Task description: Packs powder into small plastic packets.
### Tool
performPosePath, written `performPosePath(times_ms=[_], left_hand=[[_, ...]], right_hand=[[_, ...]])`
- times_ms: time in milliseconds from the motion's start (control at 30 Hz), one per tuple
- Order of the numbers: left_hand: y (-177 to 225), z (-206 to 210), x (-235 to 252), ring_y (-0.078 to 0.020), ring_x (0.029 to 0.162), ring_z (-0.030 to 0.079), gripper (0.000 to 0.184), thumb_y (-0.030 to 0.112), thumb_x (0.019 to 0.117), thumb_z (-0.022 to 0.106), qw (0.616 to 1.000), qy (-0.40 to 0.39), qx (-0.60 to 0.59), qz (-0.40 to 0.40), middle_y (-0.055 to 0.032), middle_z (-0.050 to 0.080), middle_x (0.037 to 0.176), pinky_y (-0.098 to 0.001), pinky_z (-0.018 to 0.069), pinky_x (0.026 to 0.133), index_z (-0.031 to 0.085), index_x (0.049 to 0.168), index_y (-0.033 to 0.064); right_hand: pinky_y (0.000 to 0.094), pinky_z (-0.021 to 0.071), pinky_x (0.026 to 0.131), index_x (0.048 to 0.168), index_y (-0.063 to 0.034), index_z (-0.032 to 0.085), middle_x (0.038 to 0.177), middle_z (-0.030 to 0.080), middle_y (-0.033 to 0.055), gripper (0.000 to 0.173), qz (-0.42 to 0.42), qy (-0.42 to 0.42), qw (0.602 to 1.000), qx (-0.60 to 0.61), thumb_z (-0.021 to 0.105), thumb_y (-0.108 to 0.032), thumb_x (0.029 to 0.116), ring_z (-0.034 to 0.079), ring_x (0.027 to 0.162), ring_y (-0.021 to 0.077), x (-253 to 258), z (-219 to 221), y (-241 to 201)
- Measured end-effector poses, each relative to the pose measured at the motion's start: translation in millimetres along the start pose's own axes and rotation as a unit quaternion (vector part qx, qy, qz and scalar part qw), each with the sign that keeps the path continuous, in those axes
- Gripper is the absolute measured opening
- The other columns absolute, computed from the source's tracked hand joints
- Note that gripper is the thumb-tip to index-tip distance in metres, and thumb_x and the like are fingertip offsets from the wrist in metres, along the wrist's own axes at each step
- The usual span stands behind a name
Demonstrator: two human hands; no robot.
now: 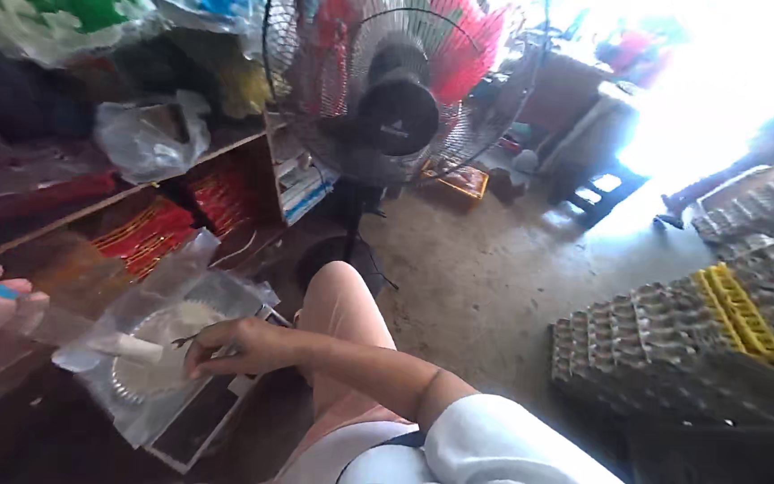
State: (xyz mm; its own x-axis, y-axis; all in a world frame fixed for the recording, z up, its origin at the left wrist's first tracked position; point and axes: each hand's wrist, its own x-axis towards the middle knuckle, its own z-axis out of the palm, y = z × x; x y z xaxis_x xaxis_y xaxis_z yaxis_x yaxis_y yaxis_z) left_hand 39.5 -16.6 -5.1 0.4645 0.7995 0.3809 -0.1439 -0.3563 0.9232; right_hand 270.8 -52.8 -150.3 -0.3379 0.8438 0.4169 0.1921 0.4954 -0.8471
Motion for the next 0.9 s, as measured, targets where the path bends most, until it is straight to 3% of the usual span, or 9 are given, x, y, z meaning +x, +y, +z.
performPosePath(times_ms=[100,333,400,433,533,633,900], left_hand=[[4.2,15.4,11.7,-0.0218,0.120,0.065,0.038,0.011,0.1021,0.055,0.999,-0.024,-0.020,-0.012,-0.0125,0.065,0.128,-0.0334,0.0561,0.099,0.051,0.137,-0.0034],[-6.9,27.2,22.0,-0.0210,0.118,0.066,0.036,0.015,0.1027,0.059,0.999,-0.024,0.033,0.032,-0.0109,0.066,0.129,-0.0360,0.0545,0.102,0.058,0.136,0.0008],[-17.9,29.1,35.4,-0.0127,0.108,0.067,0.035,0.016,0.1009,0.064,0.997,-0.008,0.052,0.055,-0.0021,0.067,0.121,-0.0304,0.0567,0.095,0.059,0.134,0.0063],[-21.6,25.4,41.0,-0.0134,0.104,0.069,0.035,0.015,0.0993,0.067,0.995,0.010,0.056,0.081,-0.0016,0.068,0.119,-0.0314,0.0594,0.091,0.059,0.132,0.0064],[2.9,36.9,49.9,-0.0152,0.093,0.073,0.028,0.011,0.0935,0.074,0.983,0.050,0.090,0.150,-0.0025,0.073,0.109,-0.0325,0.0642,0.083,0.067,0.120,0.0055],[20.4,46.8,68.1,-0.0181,0.088,0.075,0.020,0.011,0.0926,0.076,0.978,0.069,0.095,0.171,-0.0063,0.076,0.101,-0.0367,0.0658,0.080,0.071,0.109,0.0001],[28.0,43.8,70.8,-0.0185,0.085,0.075,0.020,0.009,0.0931,0.075,0.985,0.068,0.057,0.147,-0.0095,0.076,0.098,-0.0353,0.0657,0.081,0.071,0.109,-0.0039]], right_hand=[[0.0348,0.0595,0.089,0.105,0.0075,0.072,0.100,0.071,0.0152,0.013,0.002,0.021,0.999,-0.025,0.068,-0.002,0.0969,0.071,0.094,0.0181,-10.2,-8.8,-2.5],[0.0343,0.0594,0.088,0.103,0.0066,0.072,0.098,0.073,0.0138,0.013,0.022,0.056,0.997,-0.040,0.068,-0.005,0.0977,0.071,0.092,0.0165,-26.1,-28.8,-5.8],[0.0330,0.0593,0.090,0.104,0.0055,0.073,0.099,0.073,0.0128,0.014,0.035,0.059,0.996,-0.053,0.067,-0.007,0.0990,0.071,0.094,0.0151,-28.2,-34.6,-12.0],[0.0322,0.0591,0.091,0.105,0.0050,0.072,0.101,0.073,0.0119,0.015,0.044,0.050,0.996,-0.052,0.065,-0.008,0.1000,0.071,0.095,0.0141,-27.1,-35.9,-15.2],[0.0338,0.0591,0.094,0.108,0.0030,0.072,0.106,0.073,0.0107,0.017,0.072,0.030,0.996,-0.048,0.065,-0.010,0.1002,0.070,0.099,0.0141,-22.8,-35.5,-11.4],[0.0341,0.0609,0.090,0.107,-0.0014,0.073,0.106,0.072,0.0068,0.014,0.064,0.026,0.997,-0.023,0.067,-0.012,0.0989,0.070,0.098,0.0130,-17.0,-34.2,-2.5],[0.0375,0.0607,0.091,0.104,-0.0021,0.072,0.101,0.074,0.0070,0.013,0.072,0.031,0.997,0.002,0.070,-0.013,0.0975,0.071,0.096,0.0161,-6.1,-26.0,11.0]])
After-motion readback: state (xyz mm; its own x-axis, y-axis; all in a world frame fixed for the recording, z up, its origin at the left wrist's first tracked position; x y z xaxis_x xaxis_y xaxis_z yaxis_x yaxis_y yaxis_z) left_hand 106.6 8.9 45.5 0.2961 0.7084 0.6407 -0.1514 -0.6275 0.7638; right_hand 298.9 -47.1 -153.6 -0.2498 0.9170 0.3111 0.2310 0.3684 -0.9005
